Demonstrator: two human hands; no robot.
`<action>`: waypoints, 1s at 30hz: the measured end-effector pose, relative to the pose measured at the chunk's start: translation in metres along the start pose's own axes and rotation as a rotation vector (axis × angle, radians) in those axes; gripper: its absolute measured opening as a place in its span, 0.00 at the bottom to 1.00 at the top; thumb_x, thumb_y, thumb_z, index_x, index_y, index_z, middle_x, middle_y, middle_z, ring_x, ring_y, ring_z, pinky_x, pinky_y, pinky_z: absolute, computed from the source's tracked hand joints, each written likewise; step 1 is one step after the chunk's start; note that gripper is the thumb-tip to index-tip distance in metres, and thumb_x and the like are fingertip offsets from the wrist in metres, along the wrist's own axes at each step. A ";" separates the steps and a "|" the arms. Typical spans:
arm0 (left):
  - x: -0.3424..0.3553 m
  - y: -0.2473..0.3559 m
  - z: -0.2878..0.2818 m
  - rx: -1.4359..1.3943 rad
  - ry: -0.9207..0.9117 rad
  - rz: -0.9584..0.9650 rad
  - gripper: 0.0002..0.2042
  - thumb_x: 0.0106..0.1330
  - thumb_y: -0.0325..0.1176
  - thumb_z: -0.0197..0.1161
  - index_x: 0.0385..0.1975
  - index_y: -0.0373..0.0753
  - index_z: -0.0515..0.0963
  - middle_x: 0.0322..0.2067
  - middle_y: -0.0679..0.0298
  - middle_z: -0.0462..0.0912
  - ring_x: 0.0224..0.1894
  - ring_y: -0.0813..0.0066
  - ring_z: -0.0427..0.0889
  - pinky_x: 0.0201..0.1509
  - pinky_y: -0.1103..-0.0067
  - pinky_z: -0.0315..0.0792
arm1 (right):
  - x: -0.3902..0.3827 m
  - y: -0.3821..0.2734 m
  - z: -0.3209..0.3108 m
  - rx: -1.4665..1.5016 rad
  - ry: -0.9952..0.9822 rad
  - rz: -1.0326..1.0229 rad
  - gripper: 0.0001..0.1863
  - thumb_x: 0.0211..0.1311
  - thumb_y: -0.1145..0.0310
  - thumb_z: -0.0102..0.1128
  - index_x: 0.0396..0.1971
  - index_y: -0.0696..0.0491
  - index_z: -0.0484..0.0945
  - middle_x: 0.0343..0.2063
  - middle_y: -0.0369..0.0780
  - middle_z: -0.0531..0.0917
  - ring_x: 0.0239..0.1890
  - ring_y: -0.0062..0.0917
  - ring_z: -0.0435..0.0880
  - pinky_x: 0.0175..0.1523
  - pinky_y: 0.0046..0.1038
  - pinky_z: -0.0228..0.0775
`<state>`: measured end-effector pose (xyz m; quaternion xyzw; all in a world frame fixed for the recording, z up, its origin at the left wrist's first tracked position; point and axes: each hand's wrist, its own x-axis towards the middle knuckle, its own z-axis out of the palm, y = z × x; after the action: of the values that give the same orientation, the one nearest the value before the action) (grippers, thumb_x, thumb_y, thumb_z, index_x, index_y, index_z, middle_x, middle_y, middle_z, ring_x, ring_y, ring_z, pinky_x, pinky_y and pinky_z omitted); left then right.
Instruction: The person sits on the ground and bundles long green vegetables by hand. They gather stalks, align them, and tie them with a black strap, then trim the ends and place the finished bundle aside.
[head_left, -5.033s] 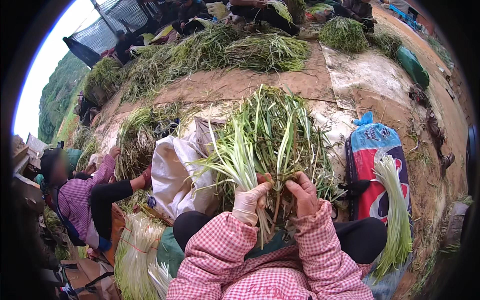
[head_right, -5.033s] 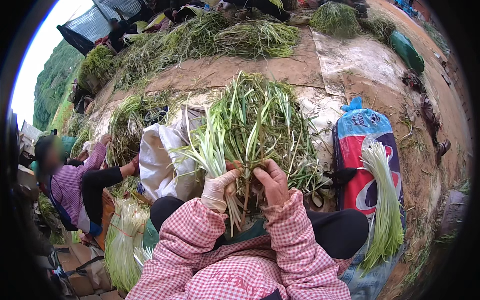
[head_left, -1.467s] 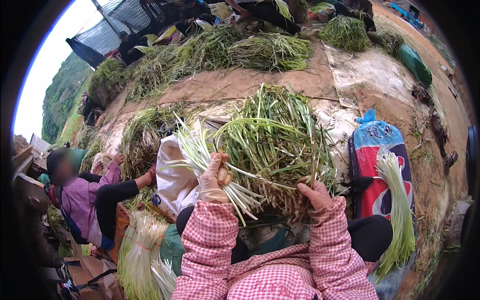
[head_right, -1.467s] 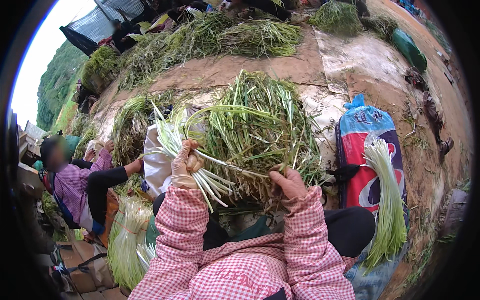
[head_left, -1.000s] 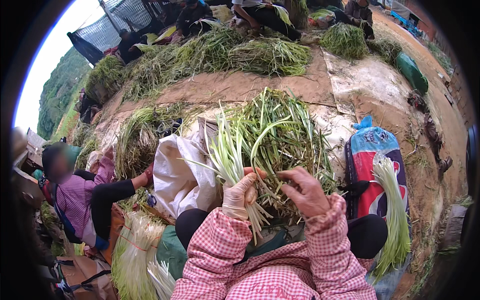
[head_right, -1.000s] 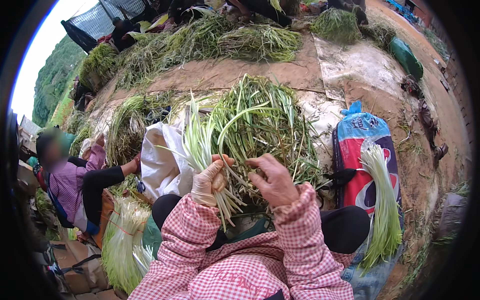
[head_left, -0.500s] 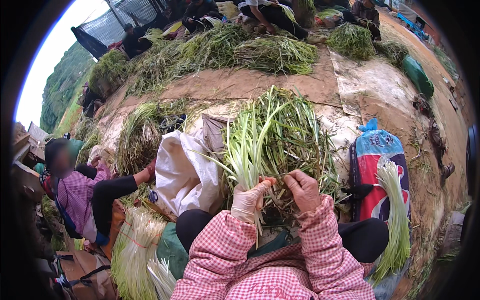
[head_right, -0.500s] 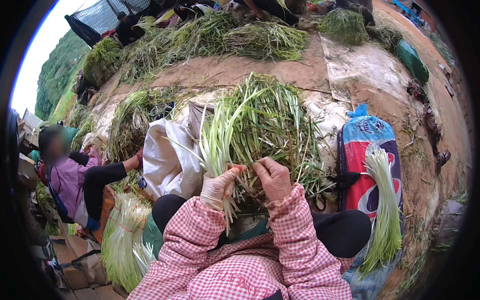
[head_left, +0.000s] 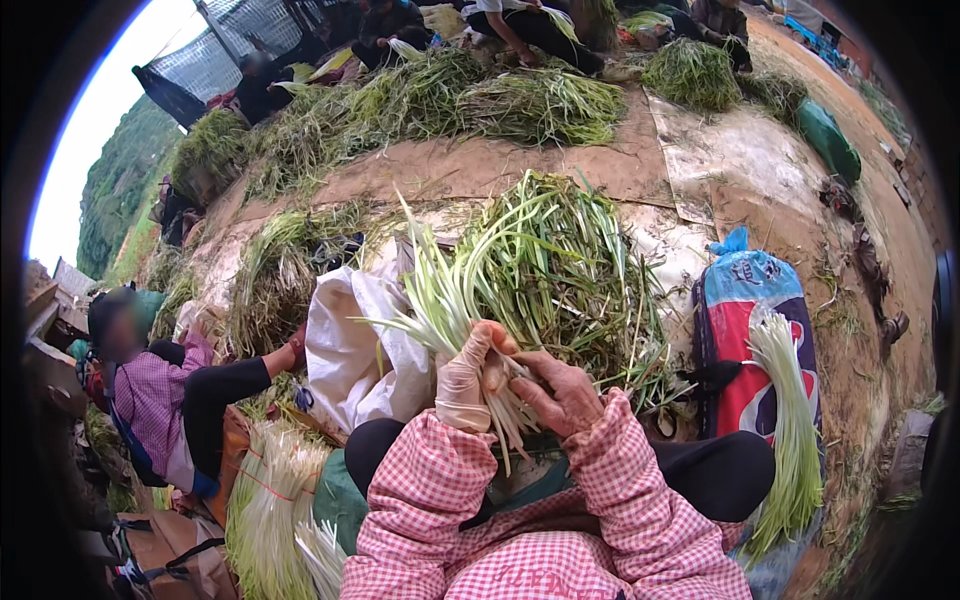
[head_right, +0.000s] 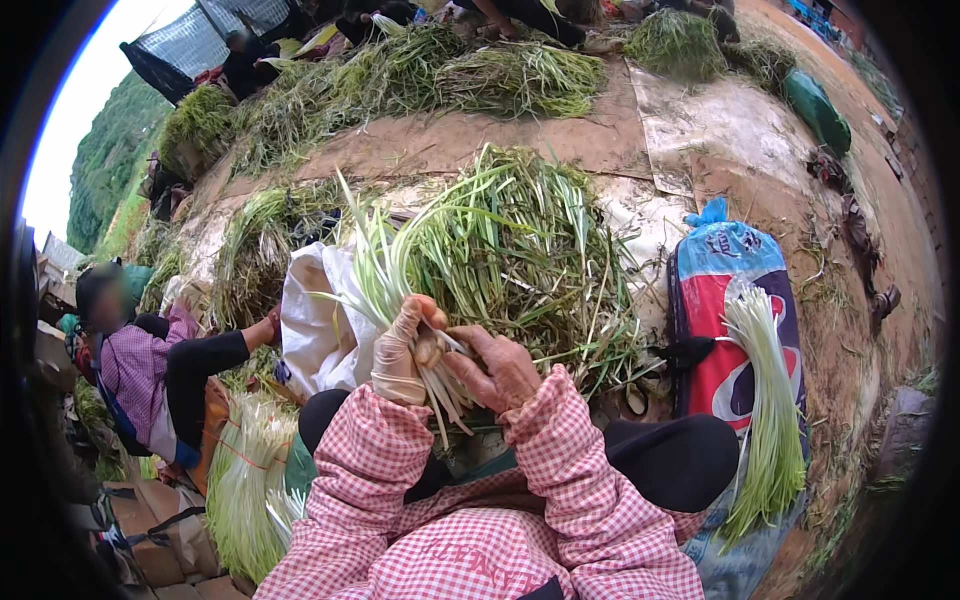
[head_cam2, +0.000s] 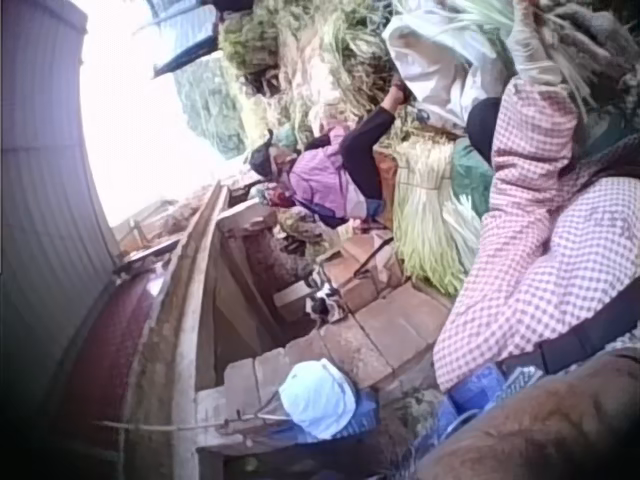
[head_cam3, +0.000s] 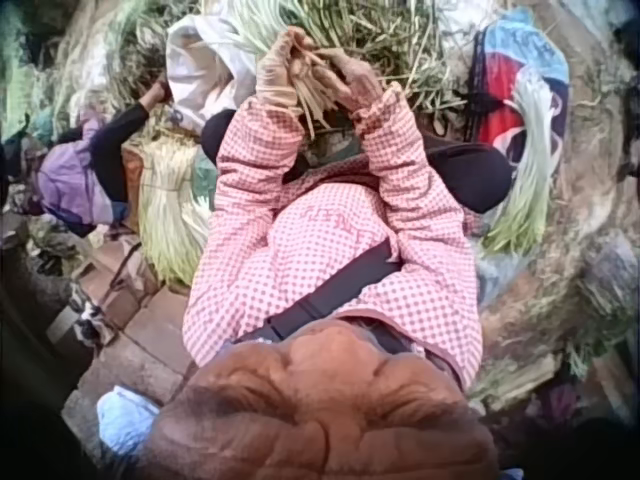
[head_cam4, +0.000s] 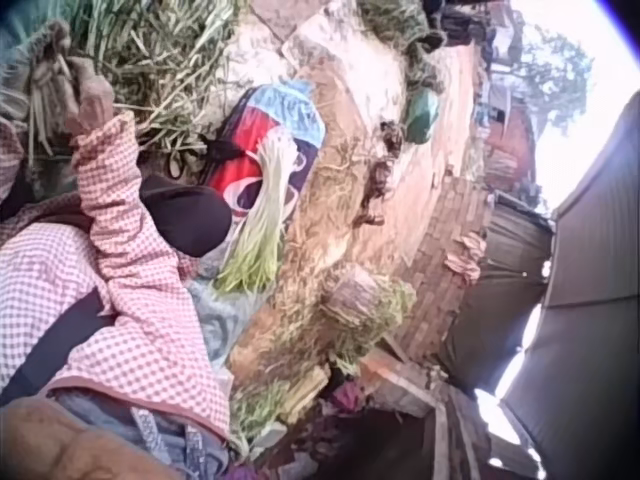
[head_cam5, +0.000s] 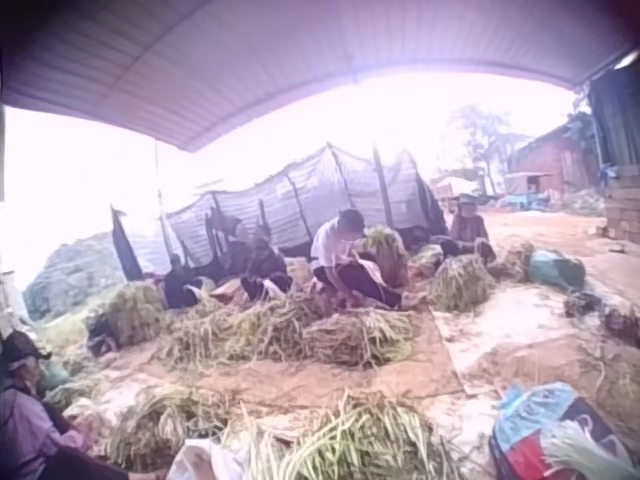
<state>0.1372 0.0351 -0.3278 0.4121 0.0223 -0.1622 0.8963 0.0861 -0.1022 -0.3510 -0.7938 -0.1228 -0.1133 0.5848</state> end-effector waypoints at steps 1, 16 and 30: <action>0.002 0.011 0.009 0.042 0.023 0.034 0.10 0.61 0.39 0.60 0.29 0.38 0.74 0.22 0.65 0.78 0.09 0.86 0.63 0.10 0.88 0.57 | -0.005 0.003 -0.007 0.053 0.044 0.054 0.15 0.59 0.64 0.56 0.42 0.57 0.73 0.23 0.42 0.79 0.24 0.22 0.76 0.28 0.23 0.66; 0.015 0.120 -0.078 -0.197 0.312 0.488 0.11 0.64 0.44 0.54 0.30 0.43 0.73 0.20 0.72 0.72 0.08 0.91 0.53 0.08 0.89 0.45 | -0.037 0.082 -0.071 -0.823 0.143 0.571 0.20 0.48 0.66 0.62 0.44 0.50 0.74 0.41 0.42 0.75 0.47 0.33 0.73 0.52 0.38 0.60; -0.003 0.031 -0.030 -0.202 0.129 0.128 0.12 0.59 0.43 0.62 0.32 0.42 0.73 0.25 0.66 0.76 0.12 0.85 0.65 0.14 0.86 0.57 | -0.021 -0.028 0.030 -0.097 0.151 -0.007 0.10 0.57 0.71 0.56 0.36 0.61 0.75 0.29 0.47 0.80 0.29 0.33 0.82 0.34 0.27 0.73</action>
<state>0.1465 0.0775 -0.3246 0.3298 0.0698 -0.0749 0.9385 0.0579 -0.0668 -0.3412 -0.8100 -0.0754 -0.1807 0.5527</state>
